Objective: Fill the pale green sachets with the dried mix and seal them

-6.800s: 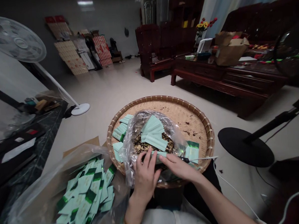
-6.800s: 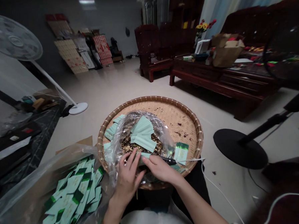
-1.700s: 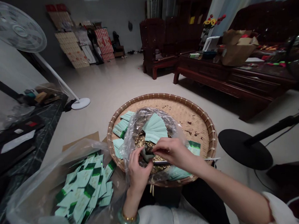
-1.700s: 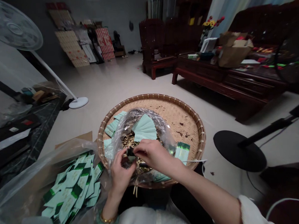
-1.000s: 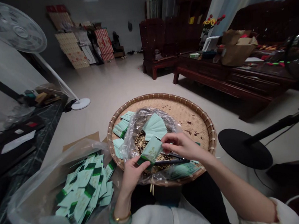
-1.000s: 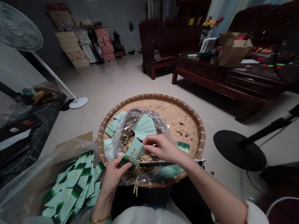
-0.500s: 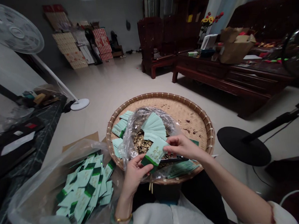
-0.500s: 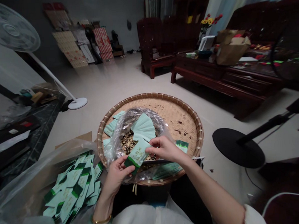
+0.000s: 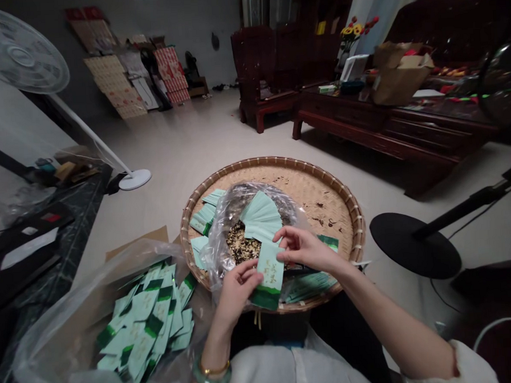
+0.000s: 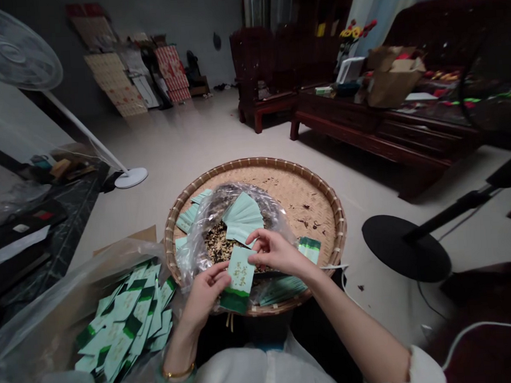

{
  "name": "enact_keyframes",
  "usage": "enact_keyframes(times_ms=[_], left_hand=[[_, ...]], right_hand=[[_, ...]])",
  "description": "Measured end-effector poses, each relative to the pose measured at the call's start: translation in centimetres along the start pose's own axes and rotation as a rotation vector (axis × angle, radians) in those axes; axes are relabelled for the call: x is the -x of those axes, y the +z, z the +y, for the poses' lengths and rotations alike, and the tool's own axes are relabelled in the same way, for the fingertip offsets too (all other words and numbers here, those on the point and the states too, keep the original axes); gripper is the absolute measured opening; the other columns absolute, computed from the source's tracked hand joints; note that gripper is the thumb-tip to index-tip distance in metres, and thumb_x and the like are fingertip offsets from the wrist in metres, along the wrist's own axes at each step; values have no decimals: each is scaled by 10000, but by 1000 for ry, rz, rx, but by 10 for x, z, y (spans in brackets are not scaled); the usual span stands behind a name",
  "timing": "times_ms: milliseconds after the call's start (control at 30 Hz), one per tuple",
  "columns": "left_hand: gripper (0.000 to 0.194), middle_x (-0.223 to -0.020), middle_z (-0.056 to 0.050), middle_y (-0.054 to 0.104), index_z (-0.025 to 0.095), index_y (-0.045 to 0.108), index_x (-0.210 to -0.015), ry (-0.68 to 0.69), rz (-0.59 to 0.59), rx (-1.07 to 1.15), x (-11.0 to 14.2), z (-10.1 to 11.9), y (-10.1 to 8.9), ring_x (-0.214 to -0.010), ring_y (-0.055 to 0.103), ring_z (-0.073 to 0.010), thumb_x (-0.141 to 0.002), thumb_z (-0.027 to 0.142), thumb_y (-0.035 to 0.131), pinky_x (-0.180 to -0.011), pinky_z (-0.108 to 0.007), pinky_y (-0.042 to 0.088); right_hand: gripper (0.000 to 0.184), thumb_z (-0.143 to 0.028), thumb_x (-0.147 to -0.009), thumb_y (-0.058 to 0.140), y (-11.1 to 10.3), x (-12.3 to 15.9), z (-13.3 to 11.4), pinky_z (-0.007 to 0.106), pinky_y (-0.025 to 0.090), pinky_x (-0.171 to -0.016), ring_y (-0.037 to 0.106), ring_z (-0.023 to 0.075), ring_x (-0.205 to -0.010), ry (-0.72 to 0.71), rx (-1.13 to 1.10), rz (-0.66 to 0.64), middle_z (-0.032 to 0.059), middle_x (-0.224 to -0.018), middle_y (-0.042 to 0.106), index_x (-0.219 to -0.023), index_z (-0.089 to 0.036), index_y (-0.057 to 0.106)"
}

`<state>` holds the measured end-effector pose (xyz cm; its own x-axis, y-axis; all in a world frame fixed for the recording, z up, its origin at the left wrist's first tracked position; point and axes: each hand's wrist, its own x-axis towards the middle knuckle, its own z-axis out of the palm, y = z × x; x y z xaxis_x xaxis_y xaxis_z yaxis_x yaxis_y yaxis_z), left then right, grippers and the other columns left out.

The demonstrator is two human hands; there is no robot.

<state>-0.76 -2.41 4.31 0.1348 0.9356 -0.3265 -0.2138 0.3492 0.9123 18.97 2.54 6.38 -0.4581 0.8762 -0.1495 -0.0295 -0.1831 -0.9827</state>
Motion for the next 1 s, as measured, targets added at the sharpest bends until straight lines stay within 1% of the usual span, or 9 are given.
enact_keyframes(times_ms=[133,233,333,500,600,667,733,833,1000], left_hand=[[327,-566,-22,677,116,697,-679,26,93,-31,-6,3,9,-531,602,-133,-522,375,821,-534,-220,474],[349,-524,0,654,123,680,-673,43,148,29,-7,1,14,-482,575,-117,-520,405,818,-502,-210,460],[381,-604,-20,692,122,690,-787,33,75,37,-6,-2,17,-536,620,-138,-560,405,803,-541,-223,484],[417,-649,-60,714,96,696,-841,-51,-15,-42,-5,-10,15,-612,677,-201,-555,374,818,-591,-269,521],[409,-660,-64,716,93,684,-833,-57,42,27,-5,-11,12,-594,677,-190,-559,364,822,-576,-262,526],[419,-702,-69,722,95,672,-835,-57,78,97,-4,-8,11,-598,677,-186,-551,360,830,-562,-259,532],[438,-757,-80,727,94,663,-840,-64,99,157,-3,-5,10,-601,677,-185,-537,358,838,-533,-257,536],[472,-795,-89,727,90,655,-860,-73,114,202,-2,-2,10,-586,673,-180,-520,355,847,-486,-247,531],[497,-793,-92,726,89,649,-867,-75,135,192,-1,-3,9,-570,673,-179,-505,363,851,-467,-240,528]], right_hand=[[534,-387,-599,797,6,-2,3,176,388,-431,477,58,-460,-9,16,71,-89,-584,525,-1017,-181,537],[450,-449,-576,795,13,-3,11,180,354,-398,445,63,-436,32,69,104,-82,-524,494,-848,-155,588],[434,-518,-595,759,20,-2,23,191,315,-391,433,68,-412,57,149,131,-49,-463,496,-567,-153,527],[498,-588,-672,664,22,-3,33,208,306,-397,426,85,-412,-11,217,196,-31,-437,490,-482,-167,476],[469,-549,-842,485,12,2,32,225,365,-450,481,110,-488,-75,360,252,7,-569,579,-630,-148,604],[344,-442,-882,479,4,9,32,262,446,-594,571,159,-665,-114,574,262,51,-777,656,-833,-157,665],[222,-319,-831,586,0,18,34,319,452,-772,582,222,-887,-116,874,213,90,-957,655,-984,-174,658],[429,-205,-747,668,3,25,43,371,419,-863,545,278,-1012,-34,1219,135,131,-1064,614,-1164,-157,579],[404,-241,-736,673,4,21,53,351,431,-814,563,276,-961,-1,1303,114,130,-1025,611,-1121,-151,590]])
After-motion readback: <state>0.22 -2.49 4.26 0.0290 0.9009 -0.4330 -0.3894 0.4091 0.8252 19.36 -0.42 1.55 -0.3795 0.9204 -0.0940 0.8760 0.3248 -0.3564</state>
